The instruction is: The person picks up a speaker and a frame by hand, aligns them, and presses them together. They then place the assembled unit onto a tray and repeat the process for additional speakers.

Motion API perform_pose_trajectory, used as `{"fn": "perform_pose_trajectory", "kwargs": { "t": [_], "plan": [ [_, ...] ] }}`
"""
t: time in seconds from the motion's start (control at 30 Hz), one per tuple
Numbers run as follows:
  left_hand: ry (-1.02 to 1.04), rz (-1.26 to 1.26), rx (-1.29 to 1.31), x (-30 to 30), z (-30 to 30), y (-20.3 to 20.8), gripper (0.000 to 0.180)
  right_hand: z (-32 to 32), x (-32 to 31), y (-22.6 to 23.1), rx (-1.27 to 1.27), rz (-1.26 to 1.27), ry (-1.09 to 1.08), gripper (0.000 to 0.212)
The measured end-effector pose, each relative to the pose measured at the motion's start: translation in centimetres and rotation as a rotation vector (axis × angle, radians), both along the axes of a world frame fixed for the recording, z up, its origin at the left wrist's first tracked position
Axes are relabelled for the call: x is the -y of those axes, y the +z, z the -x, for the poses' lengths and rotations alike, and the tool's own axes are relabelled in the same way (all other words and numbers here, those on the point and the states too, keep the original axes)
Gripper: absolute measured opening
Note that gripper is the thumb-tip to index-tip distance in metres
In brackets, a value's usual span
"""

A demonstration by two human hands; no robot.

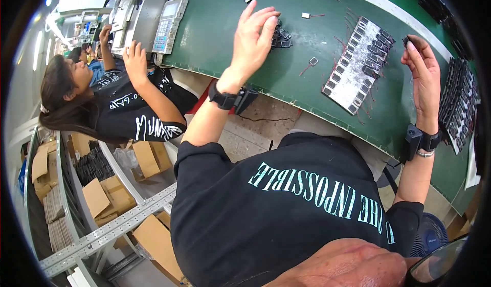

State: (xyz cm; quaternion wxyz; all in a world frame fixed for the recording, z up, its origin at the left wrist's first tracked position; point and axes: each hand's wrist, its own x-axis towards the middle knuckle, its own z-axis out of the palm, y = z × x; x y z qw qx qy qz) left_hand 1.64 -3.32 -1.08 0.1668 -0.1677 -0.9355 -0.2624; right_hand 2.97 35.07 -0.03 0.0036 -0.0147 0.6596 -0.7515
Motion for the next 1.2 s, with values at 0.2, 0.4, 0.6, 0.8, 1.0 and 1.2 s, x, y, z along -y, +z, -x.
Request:
{"fn": "perform_pose_trajectory", "kwargs": {
  "t": [0.2,0.4,0.6,0.8,1.0,1.2],
  "plan": [
    [-0.194,0.203,-0.182,-1.0,1.0,3.5,0.01,-1.0,0.9,1.0,-0.018,-0.008,-0.018,0.028],
    [-0.213,0.392,-0.115,-3.2,3.7,4.1,0.013,-0.9,0.7,0.3,-0.017,-0.018,-0.018,0.028],
    [-0.318,0.441,-0.04,-1.4,1.5,5.5,0.012,-1.2,0.3,0.6,-0.042,-0.039,-0.041,0.028],
    [-0.334,0.446,-0.008,-1.5,-2.0,4.4,0.014,-1.7,0.9,1.0,-0.068,-0.088,0.001,0.028],
    [-0.329,0.389,0.027,-1.8,-1.8,4.0,0.021,-1.8,1.7,1.0,-0.046,-0.088,-0.009,0.027],
    [-0.372,0.447,0.046,-3.0,-0.6,4.9,0.023,-2.0,2.3,1.1,-0.052,-0.047,0.018,0.024]
  ]
}}
